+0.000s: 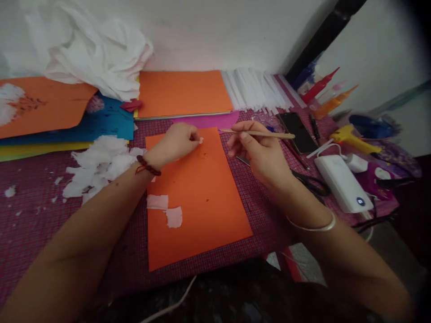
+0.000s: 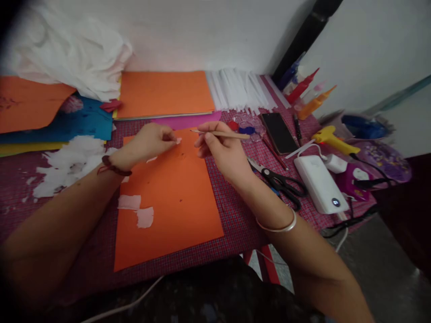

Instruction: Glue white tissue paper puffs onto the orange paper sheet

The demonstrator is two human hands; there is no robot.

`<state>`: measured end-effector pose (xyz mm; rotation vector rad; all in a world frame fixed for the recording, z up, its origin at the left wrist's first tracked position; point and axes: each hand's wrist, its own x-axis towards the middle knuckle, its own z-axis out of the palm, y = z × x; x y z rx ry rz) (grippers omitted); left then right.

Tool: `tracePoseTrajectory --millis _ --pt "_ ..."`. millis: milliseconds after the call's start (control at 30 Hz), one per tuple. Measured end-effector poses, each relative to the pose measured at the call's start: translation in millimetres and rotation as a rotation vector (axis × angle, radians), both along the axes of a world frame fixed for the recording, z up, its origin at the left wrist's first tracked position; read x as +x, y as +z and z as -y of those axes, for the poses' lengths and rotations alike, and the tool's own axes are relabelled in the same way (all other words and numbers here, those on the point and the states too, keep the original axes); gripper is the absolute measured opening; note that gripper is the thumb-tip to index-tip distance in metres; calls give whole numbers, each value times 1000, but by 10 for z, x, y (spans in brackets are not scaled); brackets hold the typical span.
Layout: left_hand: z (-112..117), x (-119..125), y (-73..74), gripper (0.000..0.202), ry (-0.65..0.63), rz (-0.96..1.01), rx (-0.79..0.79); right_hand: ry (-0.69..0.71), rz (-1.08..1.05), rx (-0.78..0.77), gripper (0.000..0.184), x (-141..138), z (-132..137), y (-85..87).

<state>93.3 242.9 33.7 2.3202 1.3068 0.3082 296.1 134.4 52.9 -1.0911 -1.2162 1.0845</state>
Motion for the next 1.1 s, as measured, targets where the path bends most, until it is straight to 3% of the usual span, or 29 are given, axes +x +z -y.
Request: tracePoseTrajectory --millis 167,400,600,700,1100 --pt "24 -59 43 21 -30 52 -85 7 -23 -76 27 -122 -274 -9" --pt "17 -110 -22 23 -99 140 -118 -96 -17 -51 36 -208 -538 -338" --pt "30 -79 24 29 -56 144 -152 -92 -36 -94 33 -160 -592 -535" --pt "37 -70 46 30 -11 122 -168 -81 -26 -96 30 -161 -624 -569" --pt "60 -54 74 29 -71 191 -225 -54 13 -102 24 -174 -660 -591"
